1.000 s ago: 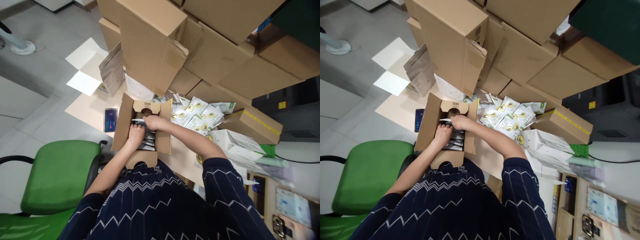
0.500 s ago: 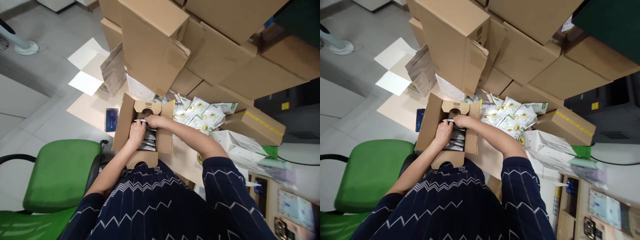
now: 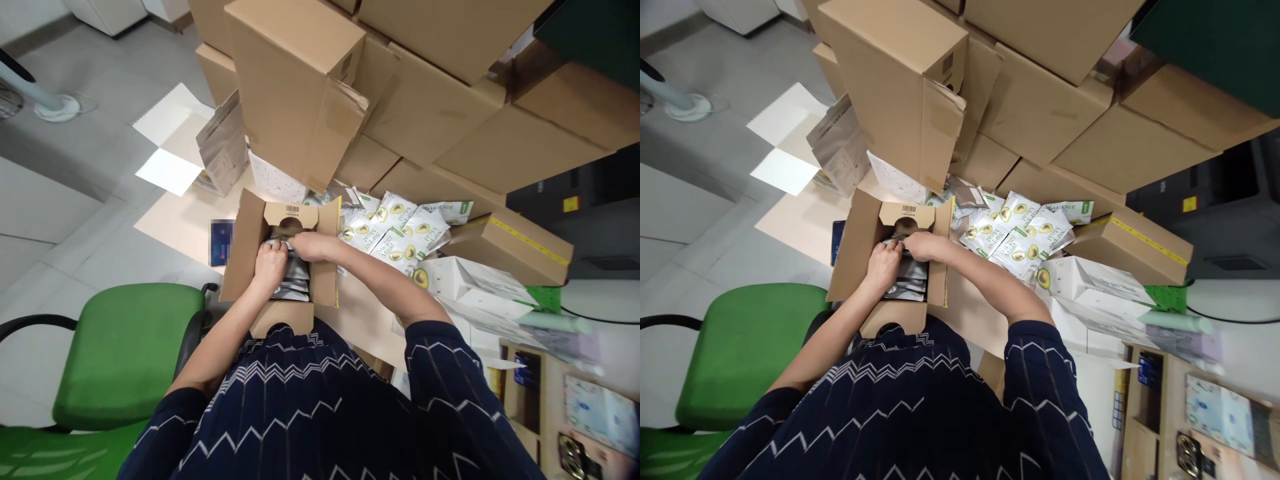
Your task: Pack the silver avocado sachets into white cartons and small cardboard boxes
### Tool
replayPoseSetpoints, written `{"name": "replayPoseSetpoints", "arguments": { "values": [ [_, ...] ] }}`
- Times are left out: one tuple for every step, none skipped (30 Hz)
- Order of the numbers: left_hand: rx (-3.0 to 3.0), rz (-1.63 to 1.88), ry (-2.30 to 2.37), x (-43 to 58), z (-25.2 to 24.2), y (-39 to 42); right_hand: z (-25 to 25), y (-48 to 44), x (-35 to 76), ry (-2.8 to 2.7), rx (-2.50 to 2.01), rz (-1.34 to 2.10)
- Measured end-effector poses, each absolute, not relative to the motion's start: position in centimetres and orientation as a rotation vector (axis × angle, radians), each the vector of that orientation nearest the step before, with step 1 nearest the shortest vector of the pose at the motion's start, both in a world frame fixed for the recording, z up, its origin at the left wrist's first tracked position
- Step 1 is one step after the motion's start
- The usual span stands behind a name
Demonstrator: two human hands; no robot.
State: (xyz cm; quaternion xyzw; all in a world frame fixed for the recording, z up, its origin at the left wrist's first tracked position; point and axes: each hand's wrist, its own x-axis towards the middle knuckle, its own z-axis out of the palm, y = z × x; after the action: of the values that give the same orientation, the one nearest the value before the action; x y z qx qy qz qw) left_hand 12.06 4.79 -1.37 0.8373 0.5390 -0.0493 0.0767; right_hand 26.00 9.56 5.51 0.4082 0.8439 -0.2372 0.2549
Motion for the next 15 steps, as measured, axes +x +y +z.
{"name": "replayPoseSetpoints", "arguments": {
  "values": [
    [2.513,-0.143,1.61,12.0,-1.4,4.8,6.1,9.1,26.4,2.305,1.143,-0.669],
    [2.514,-0.137,1.604,12.0,-1.3,4.9,6.7,8.7,26.8,2.324,1.175,-0.703],
    [2.512,-0.129,1.601,11.9,-1.2,4.9,7.4,8.2,27.5,2.359,1.206,-0.746],
    [2.508,-0.12,1.6,11.9,-1.1,4.9,8.1,7.7,28.4,2.422,1.244,-0.795],
    [2.5,-0.113,1.605,11.9,-0.9,4.9,8.8,7.1,29.6,2.513,1.311,-0.845],
    [2.493,-0.109,1.61,12.0,-0.8,4.9,9.4,6.6,31.2,2.622,1.421,-0.89],
    [2.487,-0.108,1.614,12.0,-0.6,4.8,9.8,5.9,33.0,2.732,1.597,-0.921],
    [2.484,-0.108,1.618,12.1,-0.5,4.9,9.9,5.2,35.0,2.81,1.844,-0.932],
    [2.481,-0.108,1.625,12.2,-0.4,4.9,9.6,4.4,37.2,2.819,2.149,-0.918],
    [2.478,-0.108,1.629,12.2,-0.4,4.9,9.0,3.5,39.5,2.742,2.49,-0.876],
    [2.476,-0.107,1.632,12.2,-0.4,5.0,8.0,2.5,41.7,2.568,2.8,-0.84],
    [2.475,-0.106,1.632,12.3,-0.4,5.1,6.8,1.4,43.6,2.333,3.049,-0.789],
    [2.477,-0.107,1.63,12.3,-0.4,5.2,5.3,0.2,45.2,2.082,3.216,-0.74],
    [2.482,-0.115,1.626,12.3,-0.5,5.2,3.8,-1.0,46.4,1.849,3.267,-0.743],
    [2.491,-0.126,1.62,12.2,-0.6,5.3,2.2,-2.1,47.0,1.685,3.238,-0.752]
  ]
}}
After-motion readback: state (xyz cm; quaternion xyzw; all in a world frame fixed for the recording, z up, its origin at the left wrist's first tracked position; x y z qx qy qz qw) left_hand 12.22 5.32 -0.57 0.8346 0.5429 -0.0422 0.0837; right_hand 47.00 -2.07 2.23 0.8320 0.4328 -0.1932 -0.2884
